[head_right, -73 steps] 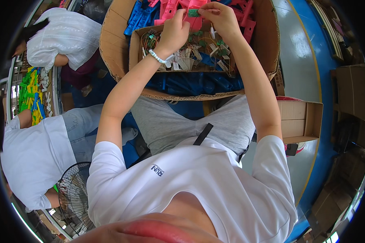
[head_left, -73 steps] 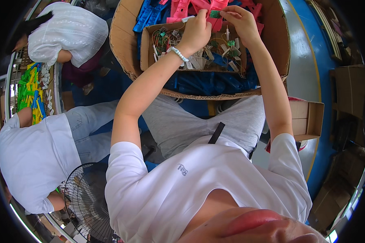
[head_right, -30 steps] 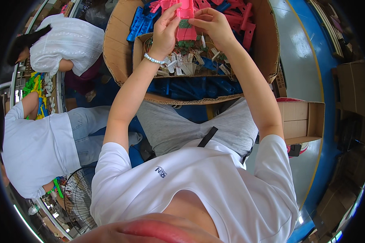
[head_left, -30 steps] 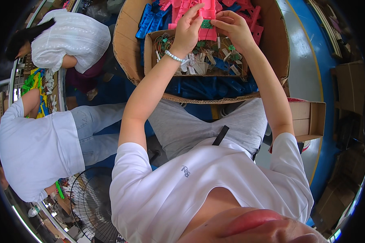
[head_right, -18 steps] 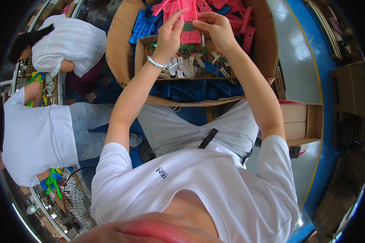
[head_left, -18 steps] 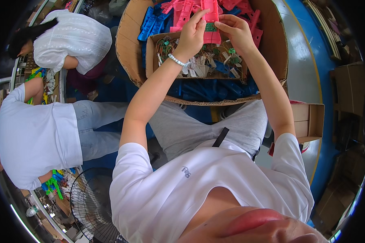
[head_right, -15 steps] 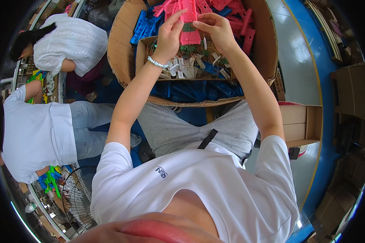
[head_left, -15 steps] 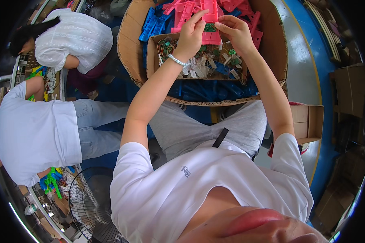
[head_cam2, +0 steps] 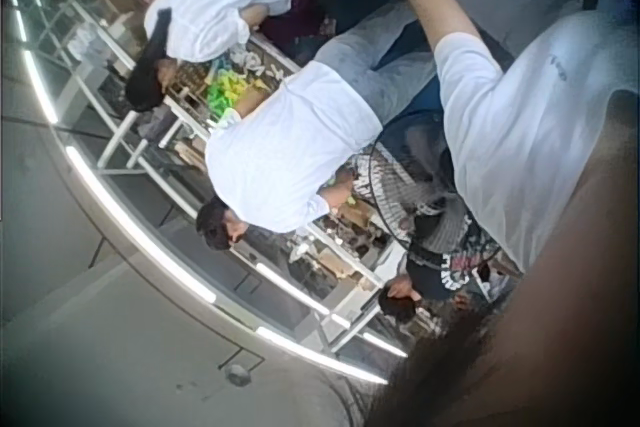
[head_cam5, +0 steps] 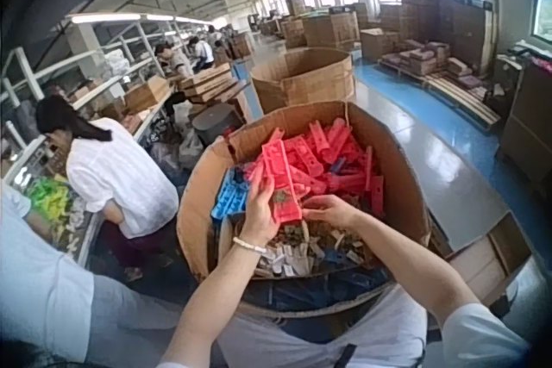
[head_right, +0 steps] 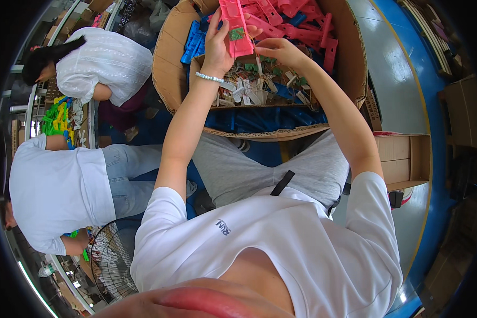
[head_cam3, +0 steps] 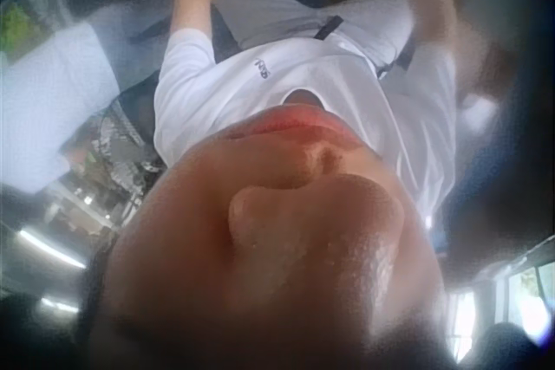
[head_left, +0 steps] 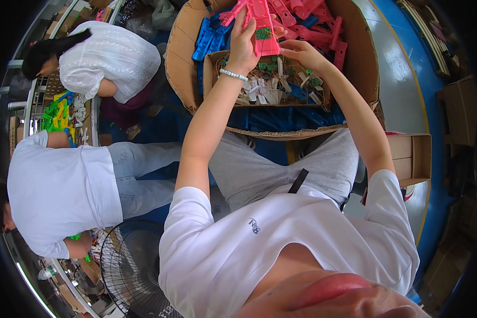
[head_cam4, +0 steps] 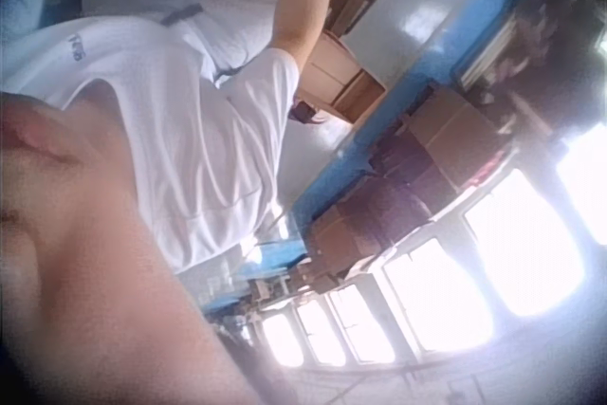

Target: The person assembles electronic components into pink plastic housings by hand, then places the assembled units into a sorting tray.

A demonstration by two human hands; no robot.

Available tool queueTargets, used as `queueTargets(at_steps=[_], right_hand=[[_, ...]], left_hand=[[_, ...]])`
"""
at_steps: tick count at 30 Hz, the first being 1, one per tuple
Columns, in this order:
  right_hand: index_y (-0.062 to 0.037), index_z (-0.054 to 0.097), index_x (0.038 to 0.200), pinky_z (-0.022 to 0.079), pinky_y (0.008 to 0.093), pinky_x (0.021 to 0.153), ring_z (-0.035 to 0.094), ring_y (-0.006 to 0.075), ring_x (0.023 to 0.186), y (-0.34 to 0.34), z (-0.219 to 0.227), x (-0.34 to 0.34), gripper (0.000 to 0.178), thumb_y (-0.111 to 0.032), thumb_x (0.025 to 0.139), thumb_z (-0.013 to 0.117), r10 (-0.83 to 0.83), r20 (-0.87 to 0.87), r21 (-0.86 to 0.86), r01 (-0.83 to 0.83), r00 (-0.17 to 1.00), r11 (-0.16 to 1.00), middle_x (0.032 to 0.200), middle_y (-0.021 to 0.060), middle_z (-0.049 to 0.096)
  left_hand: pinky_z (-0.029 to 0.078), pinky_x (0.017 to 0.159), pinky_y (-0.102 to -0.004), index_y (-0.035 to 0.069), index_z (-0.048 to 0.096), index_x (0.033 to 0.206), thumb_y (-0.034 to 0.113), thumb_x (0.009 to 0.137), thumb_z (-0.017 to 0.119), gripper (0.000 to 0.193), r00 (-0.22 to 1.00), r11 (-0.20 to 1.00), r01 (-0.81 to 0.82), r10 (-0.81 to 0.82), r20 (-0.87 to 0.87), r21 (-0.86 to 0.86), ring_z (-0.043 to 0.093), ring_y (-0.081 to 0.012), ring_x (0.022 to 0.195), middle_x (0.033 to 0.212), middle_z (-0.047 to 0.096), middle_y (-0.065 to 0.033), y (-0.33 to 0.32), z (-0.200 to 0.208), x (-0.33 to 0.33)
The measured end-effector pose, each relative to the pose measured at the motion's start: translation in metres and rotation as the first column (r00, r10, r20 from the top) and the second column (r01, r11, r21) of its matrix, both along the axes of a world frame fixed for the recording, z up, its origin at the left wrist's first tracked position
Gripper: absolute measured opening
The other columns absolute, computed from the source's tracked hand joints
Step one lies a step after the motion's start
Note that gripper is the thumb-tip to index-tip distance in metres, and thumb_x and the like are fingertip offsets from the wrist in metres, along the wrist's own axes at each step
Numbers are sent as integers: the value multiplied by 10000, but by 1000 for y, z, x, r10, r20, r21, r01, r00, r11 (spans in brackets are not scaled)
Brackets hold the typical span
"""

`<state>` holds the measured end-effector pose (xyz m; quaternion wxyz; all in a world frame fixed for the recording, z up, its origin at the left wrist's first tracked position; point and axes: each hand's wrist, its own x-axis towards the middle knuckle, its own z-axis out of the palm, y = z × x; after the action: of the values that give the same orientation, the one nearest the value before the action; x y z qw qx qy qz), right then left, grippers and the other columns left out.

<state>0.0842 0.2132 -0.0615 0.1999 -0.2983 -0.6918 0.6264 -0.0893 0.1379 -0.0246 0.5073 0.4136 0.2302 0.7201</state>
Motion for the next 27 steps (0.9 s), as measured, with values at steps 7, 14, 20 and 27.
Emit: queueTargets(at_steps=[7,14,20,27], right_hand=[[-4,671,1089,468,207,619,585,53,724,1,-14,5,215,-151,931,667,407,-136,-244,-428,903,870,938,8,674],[47,653,1077,526,274,857,675,175,940,10,32,17,185,0,898,641,-144,-209,594,243,967,767,981,82,698],[-17,670,1015,535,292,737,671,221,832,-33,116,34,176,12,842,690,-152,-674,649,677,723,347,974,107,689],[11,684,988,538,292,653,659,203,732,-76,148,50,191,66,806,684,30,-709,703,704,704,98,883,94,662]], left_hand=[[589,803,-477,149,309,1484,187,1033,451,474,999,1000,-23,23,-33,4,667,-304,956,1224,594,-207,0,-5,0],[574,788,-381,93,403,1395,149,1031,464,373,993,990,-115,112,-38,-83,675,-234,901,1154,607,-92,-4,-2,-9],[586,725,-397,74,426,1365,246,1031,470,378,989,979,95,-114,-95,-180,669,-241,896,1103,634,-145,-59,64,35],[577,572,-341,58,444,1365,268,1051,427,378,976,984,-42,4,-217,-170,668,-215,726,984,658,-149,-116,82,82]])
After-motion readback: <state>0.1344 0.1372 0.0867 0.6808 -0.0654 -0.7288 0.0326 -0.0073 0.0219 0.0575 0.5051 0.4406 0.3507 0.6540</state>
